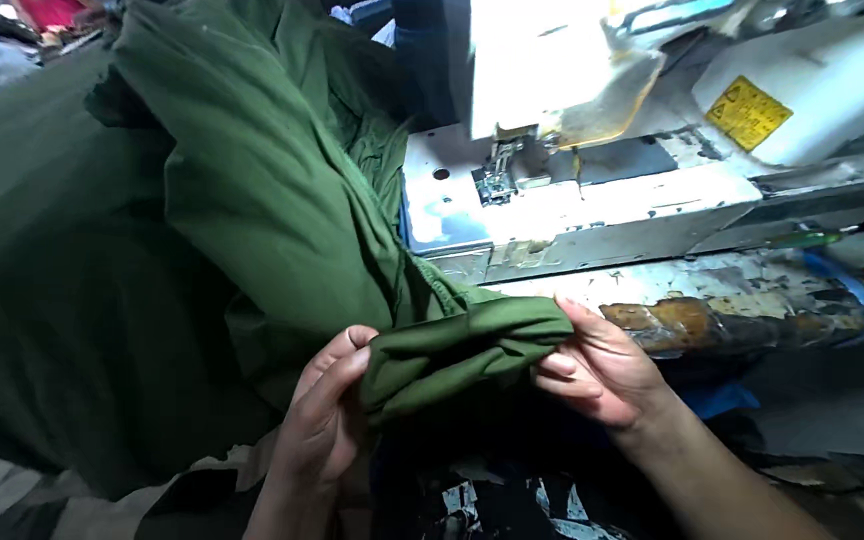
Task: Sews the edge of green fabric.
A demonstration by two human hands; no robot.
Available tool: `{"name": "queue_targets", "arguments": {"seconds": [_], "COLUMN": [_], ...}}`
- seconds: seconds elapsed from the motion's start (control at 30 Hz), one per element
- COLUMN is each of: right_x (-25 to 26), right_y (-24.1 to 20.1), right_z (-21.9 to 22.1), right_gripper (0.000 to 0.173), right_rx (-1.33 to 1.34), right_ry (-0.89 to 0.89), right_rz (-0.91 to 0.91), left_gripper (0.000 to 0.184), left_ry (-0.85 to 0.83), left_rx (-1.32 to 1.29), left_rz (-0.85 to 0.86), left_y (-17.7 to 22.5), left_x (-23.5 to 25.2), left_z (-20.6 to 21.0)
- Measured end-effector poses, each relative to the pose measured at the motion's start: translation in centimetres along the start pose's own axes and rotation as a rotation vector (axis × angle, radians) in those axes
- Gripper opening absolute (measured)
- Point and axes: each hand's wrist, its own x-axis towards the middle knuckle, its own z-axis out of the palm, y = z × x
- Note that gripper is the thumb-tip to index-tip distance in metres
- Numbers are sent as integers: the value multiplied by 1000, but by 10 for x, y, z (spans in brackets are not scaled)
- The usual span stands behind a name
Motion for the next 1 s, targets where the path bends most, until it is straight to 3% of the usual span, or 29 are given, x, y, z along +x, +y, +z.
{"name": "queue_targets", "arguments": {"seconds": [0.1, 0.2, 0.3, 0.4, 0.57, 0.7, 0.8, 0.9, 1.0], "right_x": [9, 5, -1, -1, 1, 0, 4, 19, 33], "right_y": [6, 10, 13, 21, 31, 20, 8, -4, -13], "right_z": [0, 7, 18, 23, 29, 25, 27, 20, 4], "right_gripper": [22, 8, 19, 28, 21, 14, 20, 24, 29], "right_rx": [52, -230, -649, -914, -1200, -1525, -1470, -991, -749], "right_ry": [-11, 61, 27, 79, 266, 313, 335, 463, 522], "right_rz": [-21, -247, -454, -590, -768, -947, -961, -660, -514], "left_gripper": [15, 13, 15, 19, 8, 13, 14, 14, 17], "left_ry": [87, -5, -95, -4, 214, 210, 64, -20, -207], "left_rx": [81, 186, 663, 978, 1106, 977, 947, 1343, 1584], "left_rz": [42, 190, 464, 664, 918, 796, 760, 786, 587], "left_y": [4, 8, 10, 6, -6, -2, 23, 35, 23], "left_x": [3, -3, -14, -21, -11, 14, 56, 127, 190], "left_z": [-7, -20, -24, -13, -4, 11, 45, 58, 52]}}
